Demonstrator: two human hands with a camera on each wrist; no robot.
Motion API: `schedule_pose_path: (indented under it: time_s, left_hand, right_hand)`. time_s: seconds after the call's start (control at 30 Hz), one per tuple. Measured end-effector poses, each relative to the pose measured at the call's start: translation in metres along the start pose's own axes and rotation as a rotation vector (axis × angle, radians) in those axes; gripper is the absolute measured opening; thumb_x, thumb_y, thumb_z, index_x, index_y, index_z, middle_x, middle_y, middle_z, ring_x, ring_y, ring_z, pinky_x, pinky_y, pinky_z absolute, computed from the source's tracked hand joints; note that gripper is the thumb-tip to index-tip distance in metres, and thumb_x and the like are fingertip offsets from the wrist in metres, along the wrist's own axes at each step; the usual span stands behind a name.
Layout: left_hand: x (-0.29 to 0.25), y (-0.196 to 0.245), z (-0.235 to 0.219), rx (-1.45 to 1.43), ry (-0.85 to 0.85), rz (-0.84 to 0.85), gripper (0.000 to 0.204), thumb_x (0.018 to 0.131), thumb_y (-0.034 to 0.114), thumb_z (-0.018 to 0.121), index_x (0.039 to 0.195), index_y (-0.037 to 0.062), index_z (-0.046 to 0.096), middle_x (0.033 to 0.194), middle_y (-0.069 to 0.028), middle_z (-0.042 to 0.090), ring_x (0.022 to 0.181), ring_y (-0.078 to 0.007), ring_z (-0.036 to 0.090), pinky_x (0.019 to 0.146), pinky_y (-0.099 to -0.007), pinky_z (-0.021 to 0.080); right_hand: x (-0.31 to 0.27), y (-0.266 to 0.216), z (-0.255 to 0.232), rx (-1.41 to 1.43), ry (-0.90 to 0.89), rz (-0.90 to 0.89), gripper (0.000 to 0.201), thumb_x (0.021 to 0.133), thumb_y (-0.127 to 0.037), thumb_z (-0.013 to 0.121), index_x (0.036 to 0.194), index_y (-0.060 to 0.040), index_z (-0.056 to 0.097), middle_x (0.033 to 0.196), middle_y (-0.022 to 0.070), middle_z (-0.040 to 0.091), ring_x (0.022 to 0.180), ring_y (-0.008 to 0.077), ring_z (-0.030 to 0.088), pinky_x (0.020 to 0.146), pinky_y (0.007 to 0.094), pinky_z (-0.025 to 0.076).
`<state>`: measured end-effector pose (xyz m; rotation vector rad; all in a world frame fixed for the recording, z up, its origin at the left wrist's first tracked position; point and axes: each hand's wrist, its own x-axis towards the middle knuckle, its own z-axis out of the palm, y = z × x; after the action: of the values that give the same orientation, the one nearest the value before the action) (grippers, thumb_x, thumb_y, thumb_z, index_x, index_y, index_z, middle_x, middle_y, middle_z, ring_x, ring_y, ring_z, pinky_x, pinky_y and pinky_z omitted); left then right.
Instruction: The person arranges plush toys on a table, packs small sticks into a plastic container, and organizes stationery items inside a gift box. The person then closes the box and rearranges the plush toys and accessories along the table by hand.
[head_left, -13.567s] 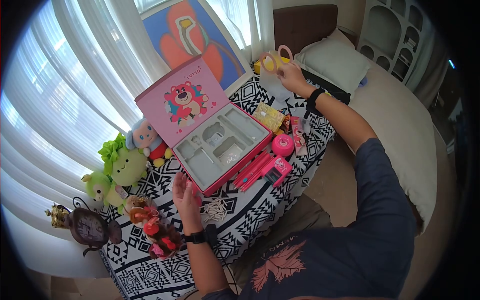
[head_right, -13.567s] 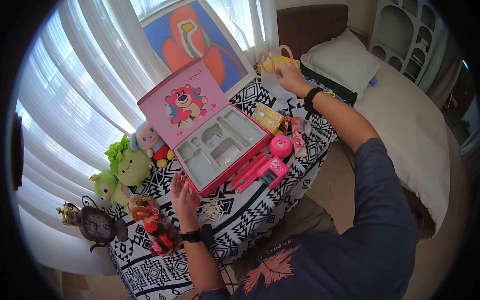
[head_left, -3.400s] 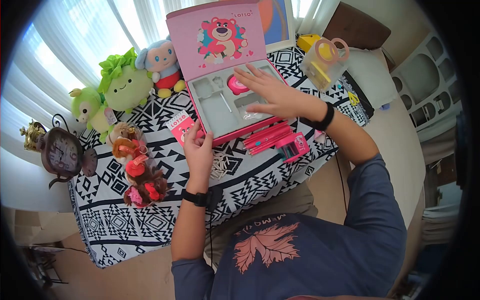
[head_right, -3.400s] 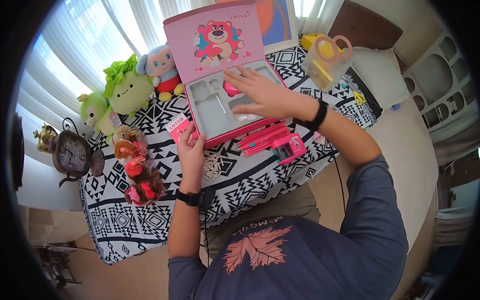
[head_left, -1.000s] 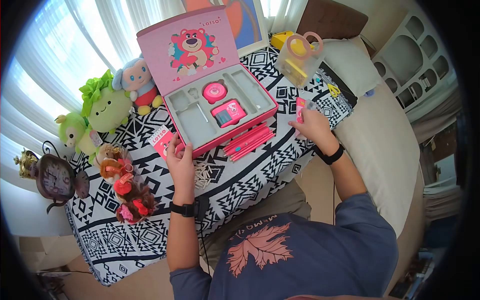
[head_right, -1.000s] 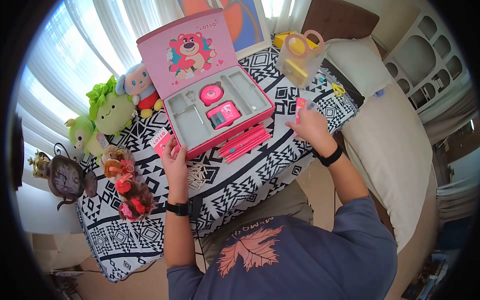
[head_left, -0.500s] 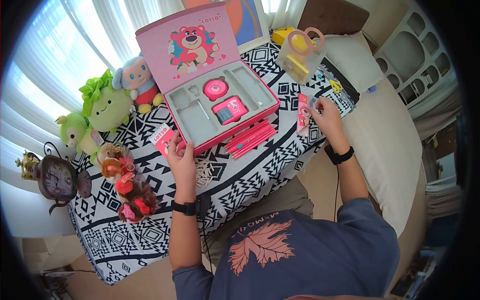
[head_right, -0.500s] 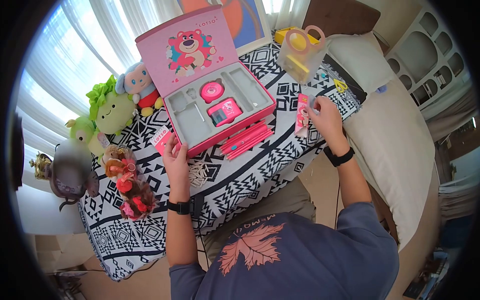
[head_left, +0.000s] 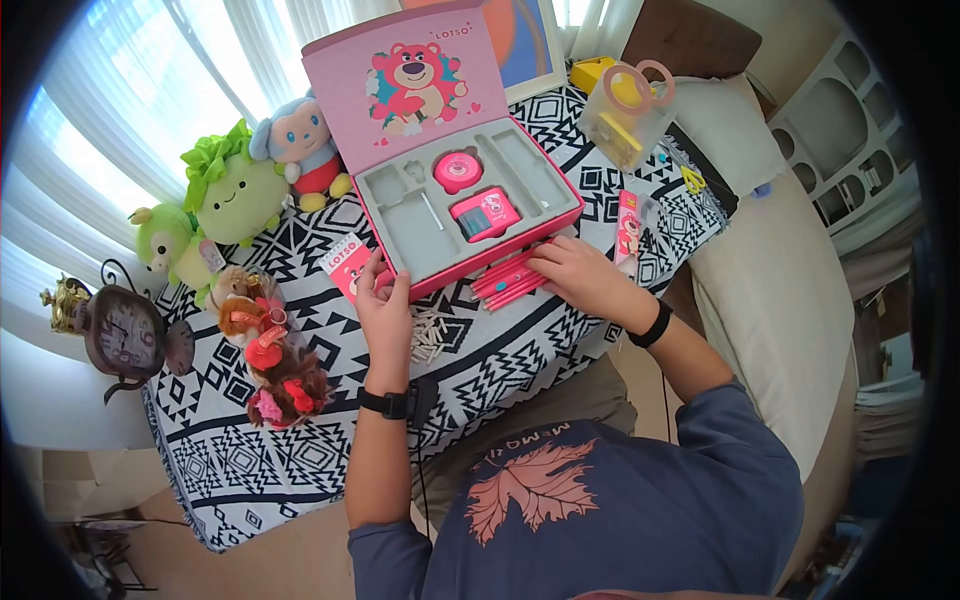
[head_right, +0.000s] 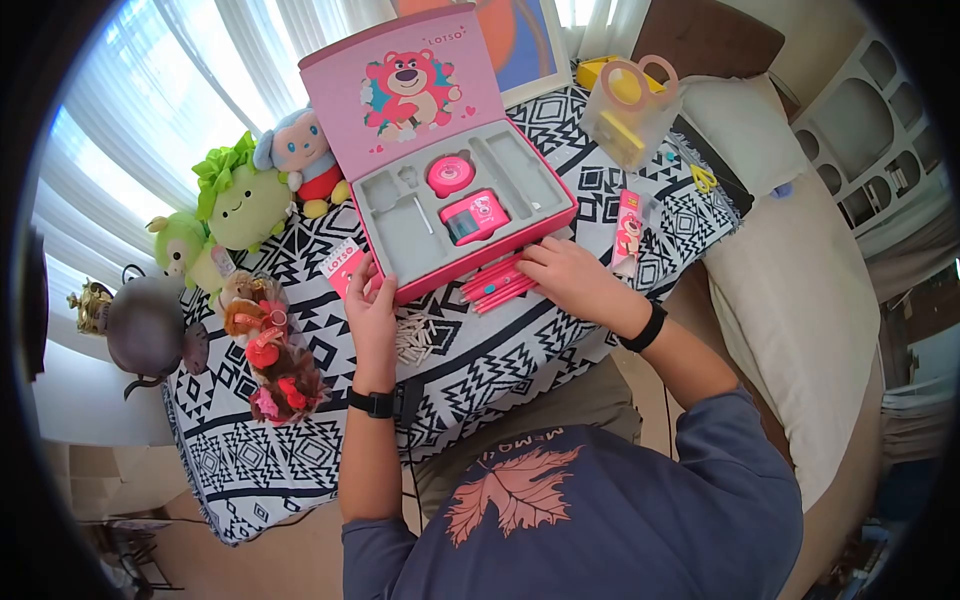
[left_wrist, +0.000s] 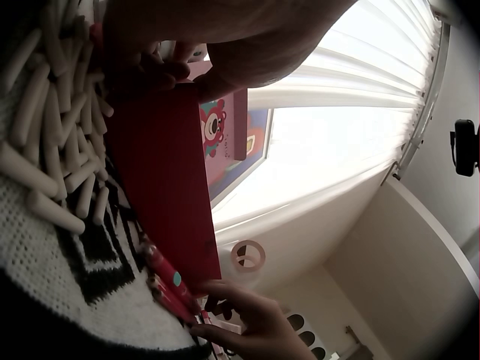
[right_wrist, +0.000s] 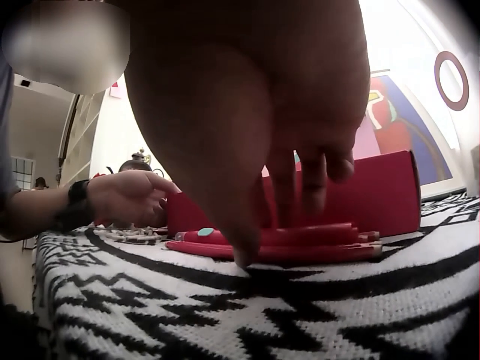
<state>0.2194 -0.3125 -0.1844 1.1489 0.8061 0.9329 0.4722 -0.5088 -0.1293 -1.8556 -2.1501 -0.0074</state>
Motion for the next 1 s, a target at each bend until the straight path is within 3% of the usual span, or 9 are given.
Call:
schedule_pose_path:
  time_s: [0.27, 0.33, 0.53, 0.63, 0.7, 0.73, 0.8, 0.9, 1.0]
  left_hand:
    - [0.000, -0.001, 0.000, -0.038, -0.009, -0.007, 0.054, 0.102, 0.000, 0.067, 0.153, -0.0012, 0.050, 0.119, -0.0051, 0.064, 0.073, -0.0023, 0.060, 0.056, -0.0184, 0.043]
    - [0.001, -0.003, -0.002, -0.012, -0.023, -0.006, 0.058, 0.103, 0.002, 0.066, 0.157, -0.0009, 0.045, 0.119, -0.0062, 0.070, 0.096, -0.0084, 0.068, 0.074, -0.0209, 0.052]
    - [0.002, -0.004, -0.003, -0.004, -0.027, -0.015, 0.059, 0.102, 0.001, 0.067, 0.157, -0.0015, 0.045, 0.125, -0.0099, 0.067, 0.101, -0.0114, 0.069, 0.083, -0.0227, 0.056]
    - [0.003, -0.006, -0.003, 0.015, -0.027, 0.000, 0.059, 0.102, 0.001, 0.067, 0.157, -0.0021, 0.045, 0.125, -0.0100, 0.067, 0.102, -0.0114, 0.069, 0.082, -0.0227, 0.056]
    - [0.002, -0.005, -0.003, 0.020, -0.022, 0.007, 0.059, 0.102, 0.001, 0.067, 0.156, -0.0025, 0.045, 0.125, -0.0101, 0.067, 0.102, -0.0114, 0.069, 0.082, -0.0225, 0.056]
    - [0.002, -0.005, -0.002, 0.023, -0.014, 0.014, 0.059, 0.102, 0.001, 0.067, 0.156, -0.0029, 0.045, 0.124, -0.0101, 0.067, 0.102, -0.0114, 0.069, 0.082, -0.0224, 0.056]
    - [0.002, -0.005, -0.002, 0.008, -0.023, 0.004, 0.058, 0.102, 0.001, 0.067, 0.156, -0.0032, 0.045, 0.124, -0.0099, 0.068, 0.102, -0.0113, 0.069, 0.082, -0.0222, 0.055]
    - [0.002, -0.003, -0.002, -0.004, -0.024, -0.003, 0.058, 0.102, 0.001, 0.067, 0.156, -0.0033, 0.045, 0.122, -0.0091, 0.068, 0.101, -0.0110, 0.069, 0.080, -0.0218, 0.055]
    - [0.002, -0.002, -0.002, 0.002, -0.016, 0.000, 0.058, 0.102, 0.001, 0.067, 0.156, -0.0028, 0.046, 0.120, -0.0078, 0.069, 0.099, -0.0101, 0.069, 0.077, -0.0211, 0.054]
  right_hand:
    - [0.006, -0.002, 0.005, -0.110, -0.046, 0.005, 0.024, 0.085, -0.007, 0.071, 0.106, -0.0019, 0.063, 0.109, 0.0120, 0.060, 0.101, 0.0304, 0.063, 0.087, 0.0422, 0.054]
    - [0.007, -0.002, 0.005, -0.113, -0.020, -0.002, 0.023, 0.084, -0.008, 0.072, 0.105, -0.0031, 0.063, 0.108, 0.0109, 0.060, 0.099, 0.0302, 0.063, 0.085, 0.0424, 0.055]
    - [0.011, 0.008, -0.012, -0.014, 0.054, 0.005, 0.030, 0.082, -0.011, 0.078, 0.108, -0.0059, 0.065, 0.103, 0.0090, 0.064, 0.095, 0.0305, 0.066, 0.076, 0.0426, 0.056]
    - [0.020, 0.025, -0.027, 0.148, 0.030, 0.081, 0.031, 0.085, -0.010, 0.078, 0.113, -0.0048, 0.067, 0.099, 0.0093, 0.065, 0.086, 0.0241, 0.069, 0.071, 0.0396, 0.055]
    - [0.030, 0.043, -0.035, 0.373, 0.041, 0.388, 0.036, 0.090, -0.011, 0.079, 0.123, -0.0021, 0.065, 0.099, 0.0072, 0.066, 0.074, 0.0156, 0.069, 0.066, 0.0357, 0.054]
    - [0.038, 0.057, -0.029, 0.372, 0.042, 0.388, 0.036, 0.090, -0.011, 0.079, 0.123, -0.0021, 0.065, 0.099, 0.0072, 0.066, 0.074, 0.0156, 0.069, 0.066, 0.0357, 0.054]
    - [0.051, 0.085, -0.007, 0.623, 0.401, 0.412, 0.047, 0.094, -0.011, 0.079, 0.135, 0.0013, 0.061, 0.099, 0.0047, 0.066, 0.068, 0.0090, 0.066, 0.059, 0.0307, 0.053]
    - [0.075, 0.066, -0.028, 0.809, 0.303, 0.600, 0.056, 0.094, -0.007, 0.078, 0.143, 0.0042, 0.054, 0.100, 0.0067, 0.069, 0.062, 0.0104, 0.066, 0.053, 0.0273, 0.053]
    - [0.084, 0.069, -0.013, 0.773, 0.319, 0.623, 0.053, 0.093, -0.006, 0.079, 0.140, 0.0057, 0.058, 0.099, 0.0105, 0.070, 0.059, 0.0104, 0.066, 0.049, 0.0253, 0.052]
